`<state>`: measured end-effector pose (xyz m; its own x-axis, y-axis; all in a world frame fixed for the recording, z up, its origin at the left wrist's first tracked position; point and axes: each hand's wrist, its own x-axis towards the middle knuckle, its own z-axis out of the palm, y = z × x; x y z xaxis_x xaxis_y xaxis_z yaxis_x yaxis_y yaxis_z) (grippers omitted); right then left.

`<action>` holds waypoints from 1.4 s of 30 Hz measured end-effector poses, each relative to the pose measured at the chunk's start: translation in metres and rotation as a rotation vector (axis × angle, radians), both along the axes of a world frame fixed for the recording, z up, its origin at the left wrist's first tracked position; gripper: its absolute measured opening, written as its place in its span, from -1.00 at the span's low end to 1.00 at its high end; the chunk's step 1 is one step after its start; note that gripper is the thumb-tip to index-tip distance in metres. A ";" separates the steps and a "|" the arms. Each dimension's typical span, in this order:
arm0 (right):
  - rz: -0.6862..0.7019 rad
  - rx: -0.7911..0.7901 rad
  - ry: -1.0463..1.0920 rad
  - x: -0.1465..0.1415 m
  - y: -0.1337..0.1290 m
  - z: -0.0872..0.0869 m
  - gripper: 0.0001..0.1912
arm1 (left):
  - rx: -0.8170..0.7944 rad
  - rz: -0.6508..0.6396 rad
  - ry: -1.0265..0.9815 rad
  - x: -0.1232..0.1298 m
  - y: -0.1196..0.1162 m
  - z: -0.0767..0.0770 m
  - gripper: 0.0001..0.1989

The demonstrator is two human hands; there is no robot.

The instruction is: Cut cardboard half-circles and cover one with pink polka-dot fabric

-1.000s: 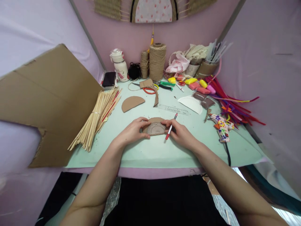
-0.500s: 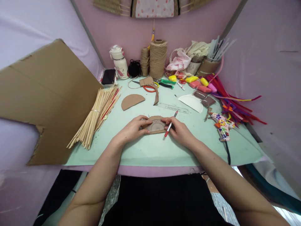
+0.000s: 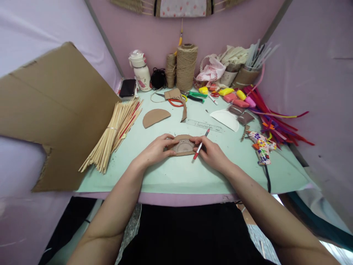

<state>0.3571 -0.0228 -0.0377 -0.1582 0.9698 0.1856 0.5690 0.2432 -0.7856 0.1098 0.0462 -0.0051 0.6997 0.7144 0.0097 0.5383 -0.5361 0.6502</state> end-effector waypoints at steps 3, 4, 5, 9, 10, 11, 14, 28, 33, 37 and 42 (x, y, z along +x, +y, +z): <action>0.005 0.010 -0.001 0.000 0.000 0.000 -0.76 | 0.000 -0.010 0.003 0.000 0.000 0.002 -0.56; 0.006 0.014 -0.002 0.000 0.000 0.000 -0.75 | -0.002 -0.011 0.004 0.001 -0.001 0.003 -0.55; 0.008 0.016 -0.004 0.000 0.000 0.000 -0.75 | -0.005 -0.011 0.003 0.001 -0.001 0.003 -0.54; 0.013 0.014 0.002 0.000 -0.001 0.002 -0.77 | -0.018 -0.027 0.008 0.000 -0.001 0.005 -0.46; 0.013 0.010 0.005 0.000 -0.002 0.002 -0.78 | -0.022 -0.030 0.017 0.000 -0.001 0.005 -0.43; 0.015 0.005 0.009 0.000 -0.002 0.002 -0.78 | -0.027 -0.032 0.029 -0.001 -0.001 0.005 -0.39; 0.020 0.005 0.019 0.000 -0.002 0.004 -0.76 | -0.039 -0.029 0.051 -0.002 0.000 0.004 -0.31; 0.038 0.022 0.015 0.001 -0.004 0.007 -0.70 | -0.015 -0.013 0.093 0.001 -0.001 0.007 -0.34; 0.036 0.017 -0.009 0.000 -0.005 0.010 -0.68 | -0.009 -0.024 0.079 0.003 -0.002 0.010 -0.42; 0.040 0.029 -0.022 0.000 -0.006 0.010 -0.66 | -0.012 -0.022 0.077 0.002 -0.002 0.008 -0.46; 0.054 0.029 -0.004 0.001 -0.007 0.009 -0.73 | -0.016 -0.016 0.066 0.001 -0.002 0.006 -0.46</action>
